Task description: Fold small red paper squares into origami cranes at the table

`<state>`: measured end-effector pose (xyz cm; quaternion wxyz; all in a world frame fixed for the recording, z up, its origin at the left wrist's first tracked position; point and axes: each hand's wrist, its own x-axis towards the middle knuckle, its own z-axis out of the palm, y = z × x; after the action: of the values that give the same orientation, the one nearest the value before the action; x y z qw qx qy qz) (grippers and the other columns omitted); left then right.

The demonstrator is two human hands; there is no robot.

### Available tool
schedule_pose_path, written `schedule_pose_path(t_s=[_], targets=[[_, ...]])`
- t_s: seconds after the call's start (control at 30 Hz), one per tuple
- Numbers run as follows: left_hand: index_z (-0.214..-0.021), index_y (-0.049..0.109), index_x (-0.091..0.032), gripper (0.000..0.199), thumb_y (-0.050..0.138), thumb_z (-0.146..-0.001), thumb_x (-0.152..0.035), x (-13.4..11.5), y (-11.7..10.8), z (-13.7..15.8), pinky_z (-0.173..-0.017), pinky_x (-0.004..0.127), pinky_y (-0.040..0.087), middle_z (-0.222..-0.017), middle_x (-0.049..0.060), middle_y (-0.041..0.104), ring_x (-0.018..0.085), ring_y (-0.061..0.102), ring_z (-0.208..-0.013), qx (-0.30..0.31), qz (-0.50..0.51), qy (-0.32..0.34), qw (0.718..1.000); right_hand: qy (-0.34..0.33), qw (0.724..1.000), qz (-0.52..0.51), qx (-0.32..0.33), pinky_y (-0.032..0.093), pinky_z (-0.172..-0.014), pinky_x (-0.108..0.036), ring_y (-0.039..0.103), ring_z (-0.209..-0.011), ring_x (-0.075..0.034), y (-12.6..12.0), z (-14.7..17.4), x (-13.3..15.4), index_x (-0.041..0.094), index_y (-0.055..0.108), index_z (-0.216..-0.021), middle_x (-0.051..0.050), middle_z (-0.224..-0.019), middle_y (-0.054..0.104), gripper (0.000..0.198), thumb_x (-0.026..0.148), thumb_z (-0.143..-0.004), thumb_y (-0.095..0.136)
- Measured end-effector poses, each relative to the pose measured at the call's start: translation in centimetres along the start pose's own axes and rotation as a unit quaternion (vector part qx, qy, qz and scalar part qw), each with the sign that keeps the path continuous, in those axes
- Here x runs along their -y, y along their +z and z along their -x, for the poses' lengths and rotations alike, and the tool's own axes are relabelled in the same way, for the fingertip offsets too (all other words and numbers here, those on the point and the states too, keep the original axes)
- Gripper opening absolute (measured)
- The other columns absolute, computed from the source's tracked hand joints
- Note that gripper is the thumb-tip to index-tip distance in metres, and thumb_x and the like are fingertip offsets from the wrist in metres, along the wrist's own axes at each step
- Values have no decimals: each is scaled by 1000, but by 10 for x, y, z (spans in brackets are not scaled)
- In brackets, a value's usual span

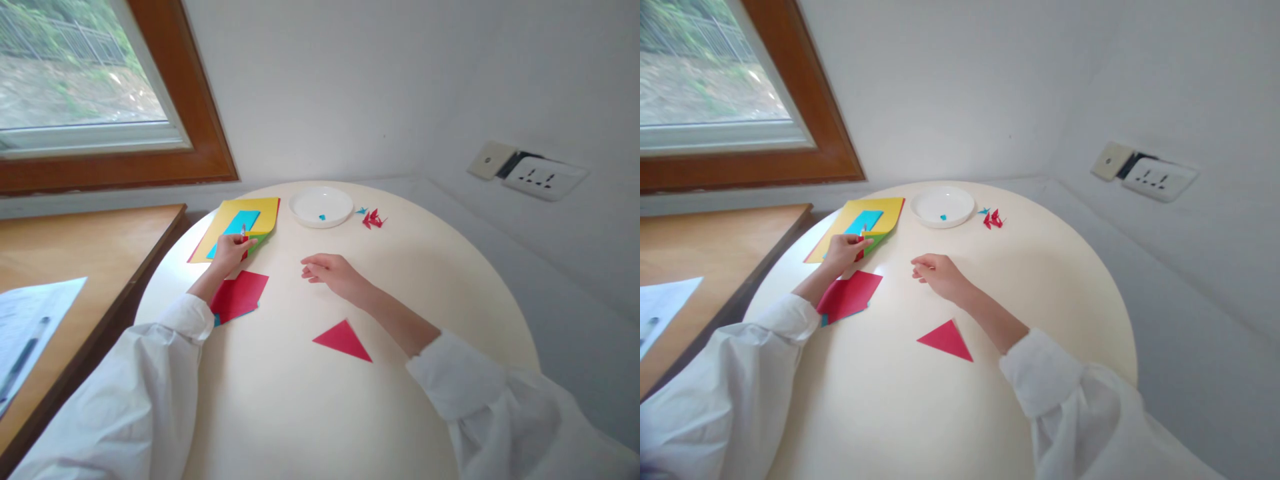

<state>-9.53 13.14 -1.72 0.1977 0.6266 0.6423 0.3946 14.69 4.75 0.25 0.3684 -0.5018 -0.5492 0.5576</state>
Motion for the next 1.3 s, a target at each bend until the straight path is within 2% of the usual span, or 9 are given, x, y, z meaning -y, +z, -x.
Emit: schedule_pose_path(t_s=[0.1, 0.13, 0.27, 0.37, 0.47, 0.67, 0.9, 1.1, 1.3], targets=[[-44, 40, -18, 36, 55, -69, -40, 3, -1, 1, -42, 24, 21, -40, -5, 30, 7, 25, -41, 14, 14, 1, 1000, 115, 979, -166, 25, 52, -80, -29, 65, -72, -13, 26, -44, 10, 10, 57, -88, -8, -80, 64, 8, 13, -84, 51], [-43, 40, -18, 37, 54, -70, -40, 3, -1, 1, -42, 24, 22, -40, -5, 31, 7, 26, -41, 17, 18, 3, 1000, 131, 975, -177, 29, 53, -78, -30, 65, -69, -13, 34, -58, 11, 8, 55, -90, -9, -78, 64, 10, 14, -86, 48], [-42, 38, -19, 42, 50, -75, -42, 5, -1, 1, -42, 24, 22, -39, -4, 34, 8, 29, -40, 21, 27, 6, 999, 155, 967, -197, 42, 55, -74, -31, 66, -63, -14, 57, -101, 8, 4, 52, -100, -11, -74, 64, 25, 20, -94, 34], [-43, 39, -19, 42, 48, -77, -42, 8, 0, 0, -42, 24, 22, -39, -4, 34, 9, 30, -40, 16, 34, 6, 999, 144, 965, -213, 46, 56, -74, -31, 66, -62, -14, 67, -116, 5, 5, 53, -103, -8, -72, 64, 27, 27, -93, 39], [-46, 44, -18, 38, 49, -76, -42, 10, 1, -1, -43, 24, 21, -41, -4, 32, 9, 30, -42, 4, 43, 8, 999, 141, 967, -212, 29, 57, -73, -28, 66, -60, -13, 71, -121, 5, 3, 54, -105, -6, -70, 64, 21, 15, -88, 50], [-52, 52, -16, 33, 51, -73, -42, 11, 1, -2, -44, 24, 22, -44, -5, 33, 9, 30, -46, -27, 60, 9, 998, 164, 969, -185, -20, 59, -63, -25, 65, -51, -13, 76, -120, 10, -5, 49, -112, -8, -73, 64, 32, -1, -81, 55], [-57, 56, -16, 29, 55, -70, -42, 10, 0, -1, -47, 24, 27, -47, -3, 42, 10, 35, -48, -22, 77, 17, 997, 172, 972, -151, -49, 59, -56, -23, 61, -43, -11, 84, -124, 11, -3, 53, -106, -7, -63, 65, 27, 4, -81, 58], [-68, 65, -13, 34, 58, -68, -47, 6, -4, 3, -50, 25, 31, -51, -1, 51, 11, 41, -51, 19, 76, 33, 996, 172, 972, -142, -67, 57, -53, -21, 59, -40, -9, 88, -131, 8, 1, 57, -96, -3, -54, 63, 19, 9, -80, 62], [-73, 69, -12, 32, 64, -64, -42, 10, -8, 1, -58, 26, 36, -62, 2, 60, 14, 48, -61, 56, 43, 67, 995, 168, 972, -149, -71, 55, -52, -20, 58, -41, -9, 88, -130, 8, 3, 59, -86, 0, -46, 58, 9, 10, -80, 62]])
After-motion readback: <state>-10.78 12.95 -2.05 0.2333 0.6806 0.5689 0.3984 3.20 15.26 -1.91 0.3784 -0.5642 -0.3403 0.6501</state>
